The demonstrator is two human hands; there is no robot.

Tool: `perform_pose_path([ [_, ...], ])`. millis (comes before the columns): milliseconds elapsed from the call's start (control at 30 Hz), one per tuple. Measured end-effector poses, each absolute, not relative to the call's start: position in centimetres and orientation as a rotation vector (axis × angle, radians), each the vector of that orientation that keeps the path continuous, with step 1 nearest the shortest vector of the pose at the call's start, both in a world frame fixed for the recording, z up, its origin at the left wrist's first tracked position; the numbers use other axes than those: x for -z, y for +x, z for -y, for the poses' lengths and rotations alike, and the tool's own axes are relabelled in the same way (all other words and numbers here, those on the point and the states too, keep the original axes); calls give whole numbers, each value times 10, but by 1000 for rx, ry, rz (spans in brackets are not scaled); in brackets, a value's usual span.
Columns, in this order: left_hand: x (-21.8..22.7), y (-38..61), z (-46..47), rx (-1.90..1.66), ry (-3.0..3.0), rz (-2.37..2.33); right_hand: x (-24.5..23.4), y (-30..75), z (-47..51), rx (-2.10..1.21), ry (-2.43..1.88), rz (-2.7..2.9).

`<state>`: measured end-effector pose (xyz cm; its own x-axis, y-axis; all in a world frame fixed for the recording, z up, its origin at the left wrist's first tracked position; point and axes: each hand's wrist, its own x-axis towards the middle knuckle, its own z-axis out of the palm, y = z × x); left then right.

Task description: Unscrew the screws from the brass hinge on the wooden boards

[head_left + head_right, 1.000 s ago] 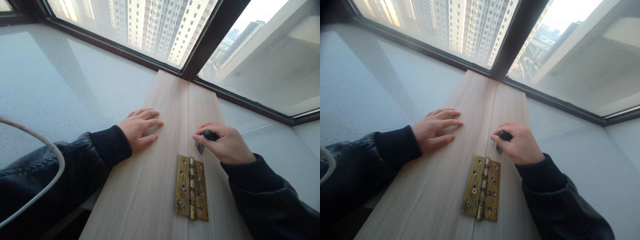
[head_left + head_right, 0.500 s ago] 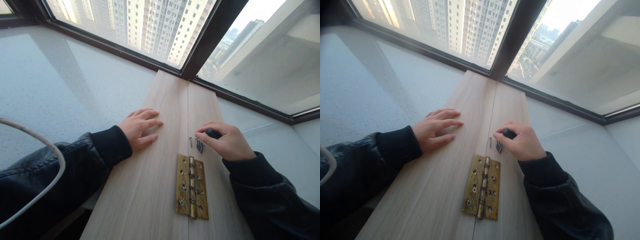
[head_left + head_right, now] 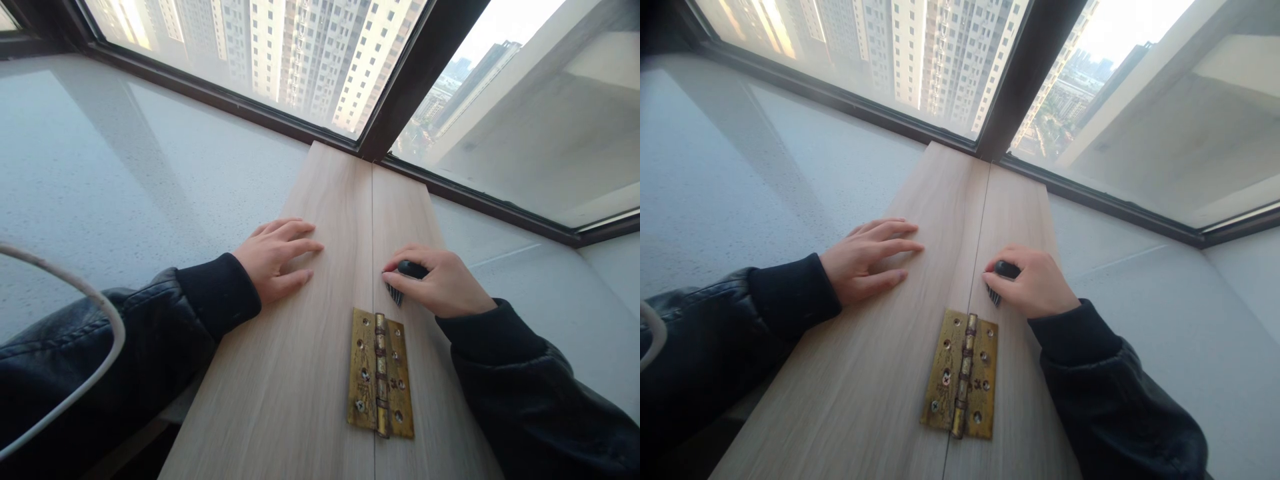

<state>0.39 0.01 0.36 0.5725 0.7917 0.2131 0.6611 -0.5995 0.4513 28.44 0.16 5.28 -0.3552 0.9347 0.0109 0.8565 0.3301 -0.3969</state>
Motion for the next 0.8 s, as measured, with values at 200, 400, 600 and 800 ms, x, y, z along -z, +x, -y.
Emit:
perform_pose_path([
  [200,-5,4,0,-567,2482,-1187,-56,289,1,-482,-1666,2314],
  [400,-2,2,0,-573,2492,-1186,-62,292,0,-415,-1764,2214],
  [600,-3,3,0,-574,2493,-1186,-61,285,0,-520,-1772,2264],
  [800,-5,4,0,-570,2489,-1184,-57,282,1,-615,-1736,2264],
])
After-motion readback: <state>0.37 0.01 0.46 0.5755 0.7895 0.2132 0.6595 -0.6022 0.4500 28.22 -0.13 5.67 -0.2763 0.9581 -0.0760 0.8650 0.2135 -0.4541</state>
